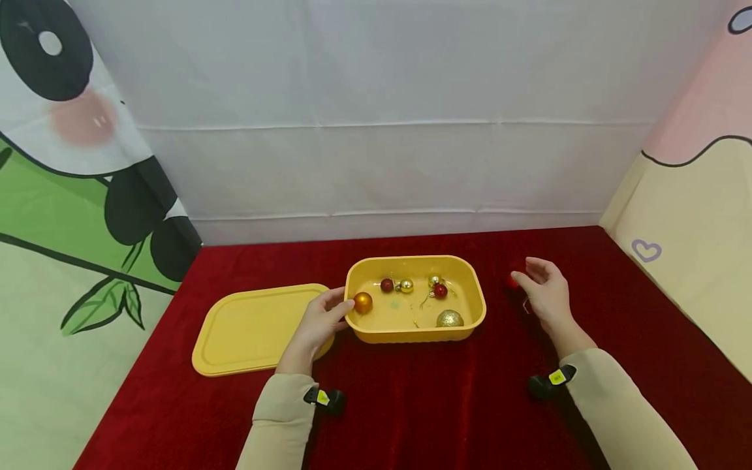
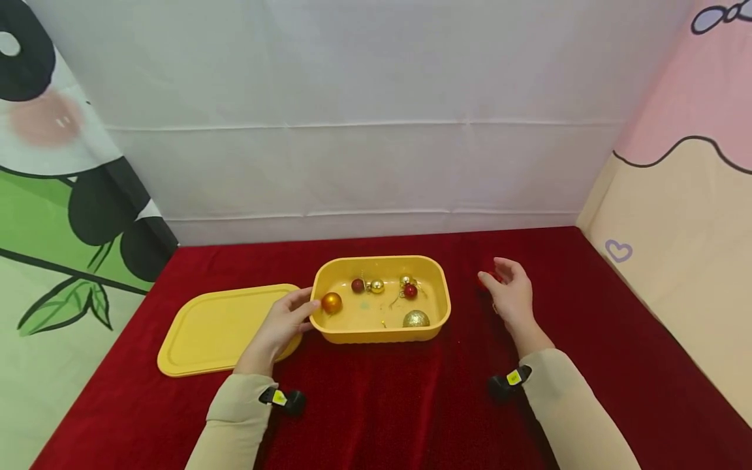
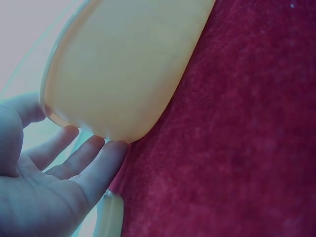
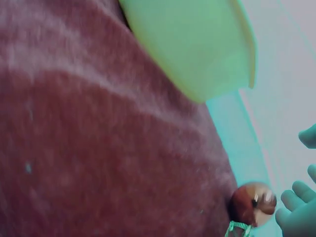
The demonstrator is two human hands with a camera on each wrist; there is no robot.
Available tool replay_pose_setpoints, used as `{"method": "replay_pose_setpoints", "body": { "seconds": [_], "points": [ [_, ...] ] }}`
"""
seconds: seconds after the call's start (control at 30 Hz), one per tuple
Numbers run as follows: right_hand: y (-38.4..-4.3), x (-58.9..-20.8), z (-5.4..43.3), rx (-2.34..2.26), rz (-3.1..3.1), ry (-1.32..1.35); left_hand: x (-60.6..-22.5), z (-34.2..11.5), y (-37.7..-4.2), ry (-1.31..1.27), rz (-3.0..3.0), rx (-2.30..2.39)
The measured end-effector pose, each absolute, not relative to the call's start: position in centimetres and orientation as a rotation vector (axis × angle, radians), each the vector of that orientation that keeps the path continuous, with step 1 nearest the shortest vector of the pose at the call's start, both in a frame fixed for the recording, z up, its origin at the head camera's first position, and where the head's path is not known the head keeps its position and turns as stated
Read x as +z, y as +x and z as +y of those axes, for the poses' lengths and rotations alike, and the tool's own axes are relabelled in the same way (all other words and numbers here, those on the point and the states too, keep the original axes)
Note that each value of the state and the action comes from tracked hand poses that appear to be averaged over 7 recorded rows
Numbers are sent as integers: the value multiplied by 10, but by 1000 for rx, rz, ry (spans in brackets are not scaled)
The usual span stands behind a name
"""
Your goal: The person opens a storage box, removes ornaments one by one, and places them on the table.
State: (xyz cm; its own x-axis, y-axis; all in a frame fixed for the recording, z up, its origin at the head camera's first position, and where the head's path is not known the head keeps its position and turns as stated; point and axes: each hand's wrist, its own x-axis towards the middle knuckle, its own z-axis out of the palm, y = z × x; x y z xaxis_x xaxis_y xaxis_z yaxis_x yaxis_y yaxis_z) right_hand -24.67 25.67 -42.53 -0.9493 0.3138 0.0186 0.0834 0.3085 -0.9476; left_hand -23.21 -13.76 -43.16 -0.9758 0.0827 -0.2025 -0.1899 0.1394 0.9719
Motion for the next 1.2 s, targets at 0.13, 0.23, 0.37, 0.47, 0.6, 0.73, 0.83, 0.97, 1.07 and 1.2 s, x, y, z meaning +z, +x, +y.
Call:
{"method": "replay_pose_setpoints", "body": {
  "seconds": [0.13,0.23,0.37,0.47,0.6,0.73,0.83,0.97,1.07,1.2],
  "points": [
    [-241,-417,250,1703,-2371,-287,-432,-138,-232,-107,2201,1931],
    [-237,-412,243,1717,-2361,-205,-432,-138,-232,-107,2197,1939],
    [-232,-405,230,1738,-2348,-97,-432,-139,-232,-98,2194,1943],
    [-228,-400,222,1739,-2356,-11,-432,-139,-232,-90,2191,1946],
    [-224,-396,212,1715,-2379,110,-431,-139,-232,-87,2190,1947],
    [-223,-394,205,1704,-2393,208,-430,-139,-231,-97,2191,1938],
    [-223,-394,201,1702,-2424,272,-430,-139,-230,-105,2183,1938],
    [-223,-393,199,1660,-2520,358,-430,-139,-230,-97,2180,1939],
    [-224,-391,198,1604,-2593,420,-431,-140,-230,-88,2178,1937],
    [-226,-389,197,1483,-2694,504,-430,-140,-231,-83,2163,1941]
  ]
}}
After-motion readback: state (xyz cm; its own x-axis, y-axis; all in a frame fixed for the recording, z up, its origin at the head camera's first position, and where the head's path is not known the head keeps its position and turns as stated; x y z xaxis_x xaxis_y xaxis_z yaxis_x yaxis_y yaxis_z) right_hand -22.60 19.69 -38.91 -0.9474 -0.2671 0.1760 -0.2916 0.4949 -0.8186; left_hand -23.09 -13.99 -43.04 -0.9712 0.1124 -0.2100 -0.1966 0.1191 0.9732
